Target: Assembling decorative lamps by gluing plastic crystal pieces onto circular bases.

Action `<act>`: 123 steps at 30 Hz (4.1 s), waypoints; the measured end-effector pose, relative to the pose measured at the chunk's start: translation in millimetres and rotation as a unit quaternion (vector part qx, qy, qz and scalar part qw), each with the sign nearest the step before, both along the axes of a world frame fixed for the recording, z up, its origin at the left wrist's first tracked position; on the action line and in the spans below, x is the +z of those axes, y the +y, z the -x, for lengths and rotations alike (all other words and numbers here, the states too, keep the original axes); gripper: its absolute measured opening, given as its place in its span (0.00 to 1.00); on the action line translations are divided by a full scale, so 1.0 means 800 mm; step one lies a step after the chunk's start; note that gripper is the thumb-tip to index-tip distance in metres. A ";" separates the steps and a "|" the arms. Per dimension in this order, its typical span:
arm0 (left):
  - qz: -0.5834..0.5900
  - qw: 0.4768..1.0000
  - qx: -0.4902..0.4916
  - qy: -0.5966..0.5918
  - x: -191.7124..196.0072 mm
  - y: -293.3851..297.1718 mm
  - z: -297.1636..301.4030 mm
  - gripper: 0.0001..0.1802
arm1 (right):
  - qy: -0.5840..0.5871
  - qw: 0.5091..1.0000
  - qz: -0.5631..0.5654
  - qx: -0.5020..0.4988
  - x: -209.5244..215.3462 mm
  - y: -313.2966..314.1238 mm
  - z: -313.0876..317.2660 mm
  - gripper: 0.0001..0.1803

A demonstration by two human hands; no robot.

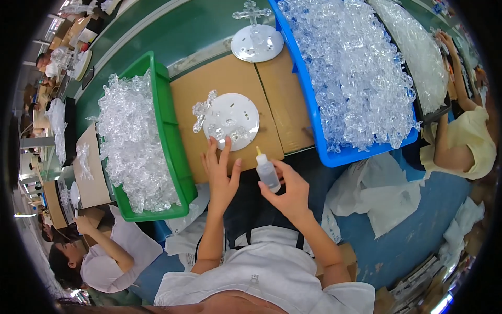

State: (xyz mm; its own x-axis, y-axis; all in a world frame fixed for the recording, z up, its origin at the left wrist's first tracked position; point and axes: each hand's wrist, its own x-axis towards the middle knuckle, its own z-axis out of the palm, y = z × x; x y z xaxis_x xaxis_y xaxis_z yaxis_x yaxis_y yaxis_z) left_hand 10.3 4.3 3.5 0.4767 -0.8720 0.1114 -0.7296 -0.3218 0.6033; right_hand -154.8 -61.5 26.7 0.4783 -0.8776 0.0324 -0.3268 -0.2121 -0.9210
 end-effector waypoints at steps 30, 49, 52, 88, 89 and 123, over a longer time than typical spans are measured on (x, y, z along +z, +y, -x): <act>-0.002 1.000 0.001 -0.003 0.000 -0.004 0.000 0.29 | 0.078 0.995 0.053 0.016 -0.005 -0.011 -0.029 0.21; -0.002 0.997 -0.025 -0.075 0.007 -0.040 0.035 0.27 | 0.063 0.997 0.013 -0.038 -0.009 -0.021 -0.003 0.21; 0.007 0.997 -0.029 -0.075 0.005 -0.041 0.033 0.26 | 0.058 0.997 0.000 -0.047 -0.012 -0.021 -0.001 0.22; -0.014 0.996 -0.052 -0.066 0.004 -0.036 0.021 0.28 | 0.055 0.996 -0.024 -0.070 -0.007 -0.032 -0.008 0.19; 0.005 0.998 -0.054 -0.022 0.001 -0.032 0.018 0.28 | 0.042 0.995 -0.050 -0.072 -0.006 -0.032 -0.007 0.19; -0.005 0.995 -0.075 0.059 0.014 -0.021 0.032 0.17 | 0.055 0.992 -0.078 -0.077 0.000 -0.013 0.001 0.20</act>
